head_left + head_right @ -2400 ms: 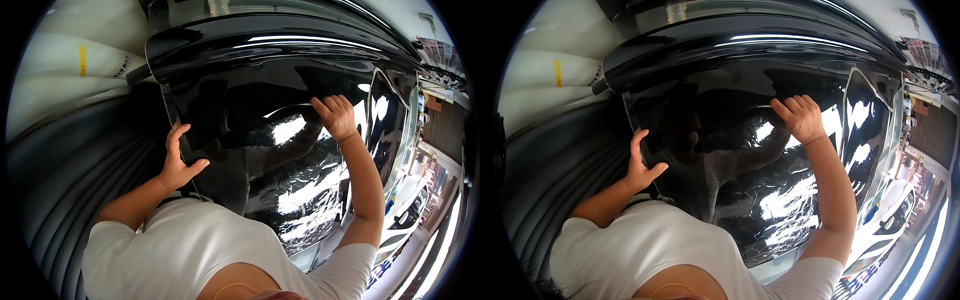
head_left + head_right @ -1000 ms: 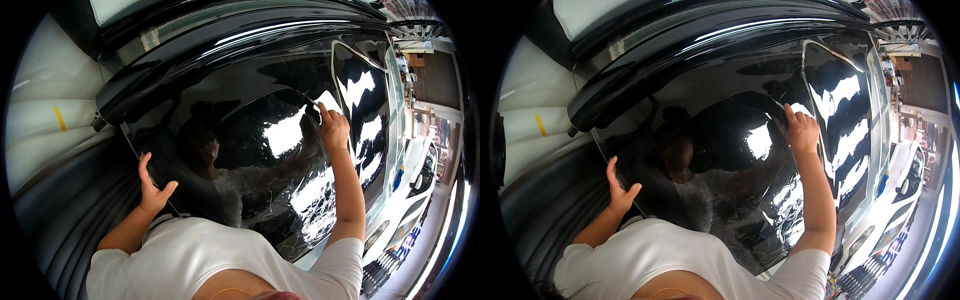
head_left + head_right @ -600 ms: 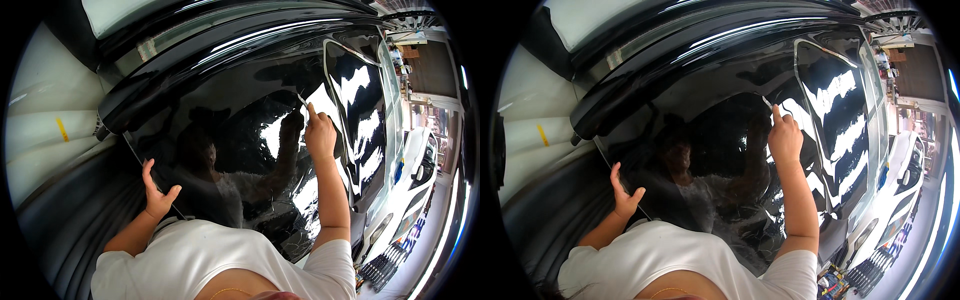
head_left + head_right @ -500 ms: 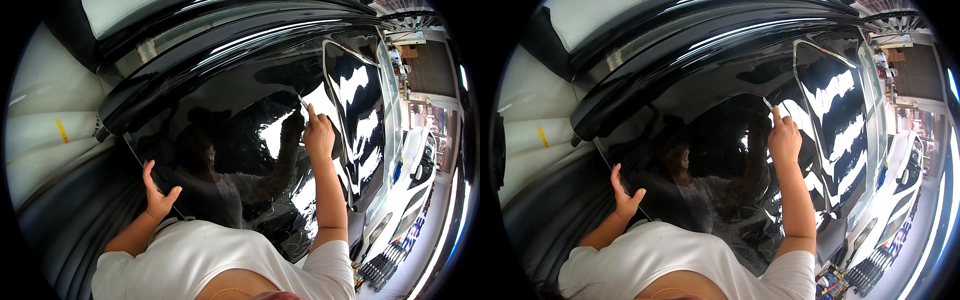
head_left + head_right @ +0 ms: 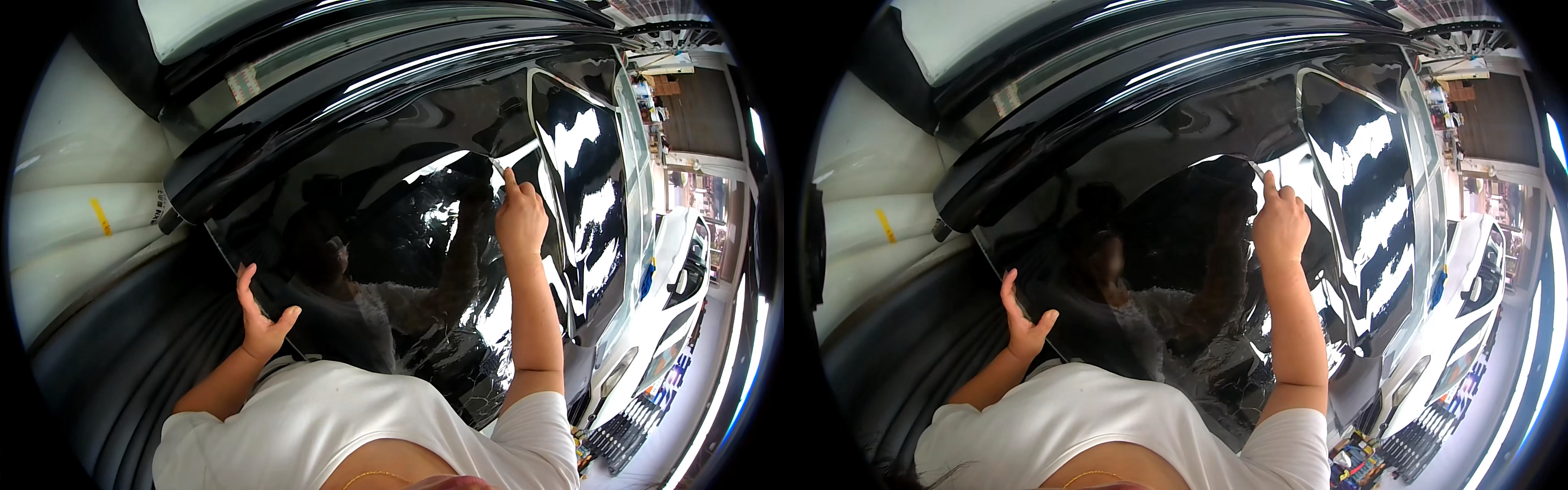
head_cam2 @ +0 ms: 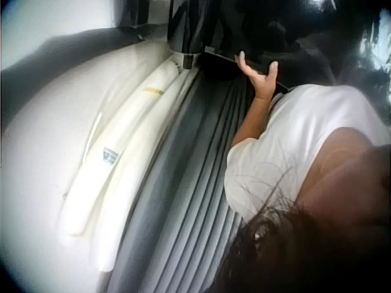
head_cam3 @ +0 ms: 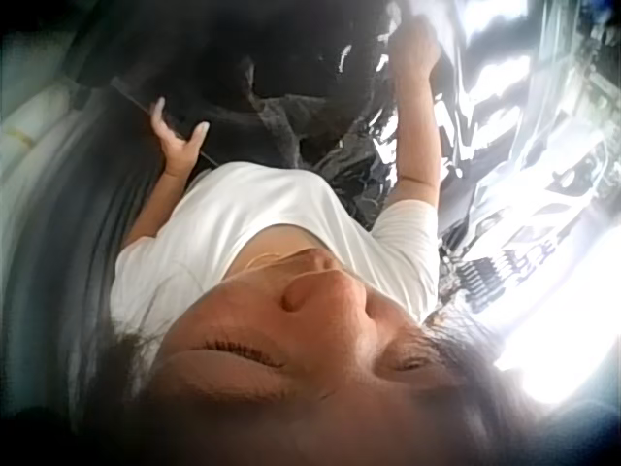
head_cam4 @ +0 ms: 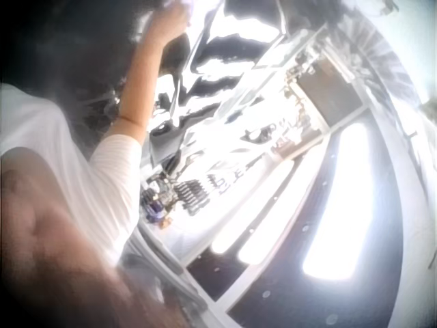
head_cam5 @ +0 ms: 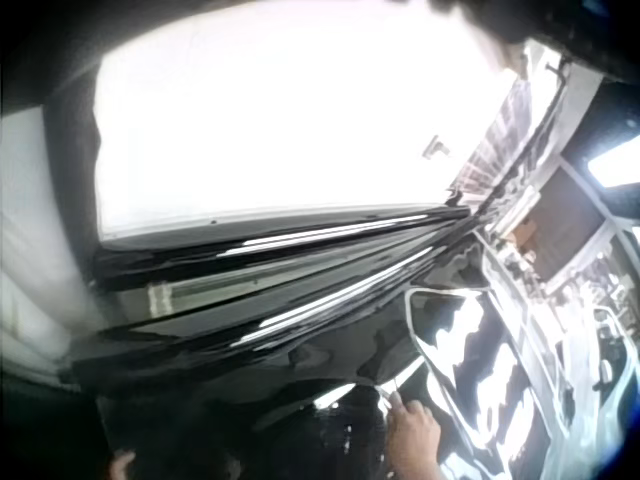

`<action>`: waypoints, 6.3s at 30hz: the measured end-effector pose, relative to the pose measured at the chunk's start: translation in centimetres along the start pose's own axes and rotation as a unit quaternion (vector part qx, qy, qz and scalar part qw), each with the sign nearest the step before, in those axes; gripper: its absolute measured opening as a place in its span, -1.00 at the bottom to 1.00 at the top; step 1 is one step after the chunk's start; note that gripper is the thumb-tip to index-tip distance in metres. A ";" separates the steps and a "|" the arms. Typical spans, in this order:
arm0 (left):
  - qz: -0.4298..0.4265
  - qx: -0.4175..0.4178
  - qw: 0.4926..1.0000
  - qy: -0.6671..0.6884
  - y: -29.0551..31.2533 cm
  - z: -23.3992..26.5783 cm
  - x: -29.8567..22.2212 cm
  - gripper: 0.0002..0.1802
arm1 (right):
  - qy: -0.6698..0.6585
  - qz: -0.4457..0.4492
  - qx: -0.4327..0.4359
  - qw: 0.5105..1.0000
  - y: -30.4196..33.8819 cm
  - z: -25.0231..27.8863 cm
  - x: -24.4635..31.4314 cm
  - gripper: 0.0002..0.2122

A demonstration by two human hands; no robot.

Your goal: The person applies a black tint film to a car windshield, smoothing it with hands and a squeegee, then trims the edges with a knife. They later measure and cut a separate tint piece on a workbench using a ruler and knife.

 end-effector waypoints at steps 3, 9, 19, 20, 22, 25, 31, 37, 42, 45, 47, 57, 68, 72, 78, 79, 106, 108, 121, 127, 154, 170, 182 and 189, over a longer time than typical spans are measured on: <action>-0.006 0.002 1.000 -0.010 -0.1 0.0 -0.3 -0.03 | -0.007 -0.017 0.000 1.000 0.1 0.2 0.0 -0.59; -0.011 -0.001 1.000 -0.001 -0.2 -0.1 -0.6 -0.02 | -0.005 -0.022 0.020 1.000 0.4 0.5 0.2 -0.56; -0.013 0.000 1.000 -0.010 -0.1 -0.1 -0.4 -0.02 | -0.014 -0.048 0.037 0.998 0.3 0.4 0.9 -0.56; -0.017 0.000 1.000 -0.006 -0.2 -0.1 -0.4 -0.02 | -0.012 -0.055 0.035 0.998 0.3 0.3 1.0 -0.56; -0.018 0.002 1.000 -0.005 -0.3 -0.1 -0.5 -0.02 | -0.009 -0.069 0.033 0.997 0.5 0.0 1.2 -0.57; -0.012 0.005 1.000 -0.008 -0.3 -0.1 -0.6 -0.03 | -0.010 -0.063 0.020 0.998 0.7 0.1 0.9 -0.58; -0.024 0.004 1.000 -0.017 -0.4 -0.1 -0.6 -0.04 | -0.006 -0.057 0.036 0.998 0.9 0.3 1.5 -0.58; -0.019 0.006 1.000 0.009 -0.2 -0.1 -0.1 -0.04 | -0.012 -0.079 0.038 0.996 0.8 0.1 1.1 -0.57; -0.015 0.006 0.999 0.029 -0.3 -0.2 -0.1 -0.05 | -0.010 -0.086 0.044 0.995 0.5 0.2 2.0 -0.55; -0.027 -0.002 0.999 0.017 -0.4 -0.2 -0.4 -0.05 | -0.019 -0.096 0.050 0.994 0.1 0.6 1.5 -0.56; -0.030 0.000 1.000 0.002 -0.5 -0.2 -0.4 -0.05 | -0.011 -0.092 0.034 0.995 0.4 0.1 1.6 -0.56; -0.028 0.003 1.000 -0.011 -0.3 -0.1 -0.1 -0.04 | 0.000 -0.075 -0.002 0.997 0.8 -0.4 1.1 -0.66; -0.028 0.004 1.000 -0.003 -0.3 -0.2 0.0 -0.04 | -0.017 -0.024 -0.106 0.994 0.7 -0.5 0.4 -0.80; -0.023 0.000 1.000 0.012 -0.3 -0.2 -0.2 -0.04 | 0.013 0.015 -0.141 0.990 0.4 -0.8 -0.2 -0.81; -0.020 0.009 1.000 0.010 -0.2 -0.2 0.1 0.00 | 0.031 0.015 -0.148 0.988 0.5 -0.5 -0.7 -0.85; -0.020 0.009 1.000 0.018 -0.1 -0.2 0.1 0.00 | 0.022 0.008 -0.143 0.989 0.5 -0.5 -0.7 -0.85; -0.020 -0.002 1.000 -0.001 -0.2 -0.2 -0.1 -0.03 | 0.033 -0.149 -0.065 0.986 -4.8 -1.4 -5.1 -0.83; -0.018 -0.004 1.000 0.000 -0.3 -0.2 -0.3 -0.03 | 0.048 -0.154 -0.065 0.985 -5.4 -1.4 -5.4 -0.86; 0.003 0.001 1.000 0.023 0.1 -0.2 0.8 0.00 | 0.011 -0.170 -0.022 0.985 -7.8 -0.9 -6.6 -0.85; -0.002 0.000 1.000 0.006 0.1 0.0 0.5 0.00 | -0.004 -0.163 -0.049 0.985 -7.3 0.0 -6.4 -0.85; -0.021 -0.057 0.997 -0.045 0.1 -1.0 -1.3 -0.08 | -0.200 -0.608 -0.034 0.767 57.8 -15.3 -7.9 -0.59; -0.134 0.001 0.845 -0.519 7.0 -8.2 -4.2 -0.10 | -0.303 -0.554 -0.067 0.773 62.6 -13.9 -8.3 -0.39; -0.065 0.084 0.851 -0.514 9.4 -10.5 -4.4 -0.29 | -0.358 -0.430 -0.075 0.825 62.7 -12.2 -4.0 -0.46; -0.041 0.131 0.840 -0.525 10.8 -10.7 -5.0 -0.23 | -0.350 -0.451 -0.045 0.820 62.9 -12.1 -4.7 -0.42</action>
Point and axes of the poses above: each hand's wrist, its own y-axis away from the middle knuckle, its own z-axis out of the back of the hand, x = y × z, the point moved 2 cm from there along -y, towards the middle knuckle, and after that the axes turned 11 degrees about x, right-handed, at the moved point
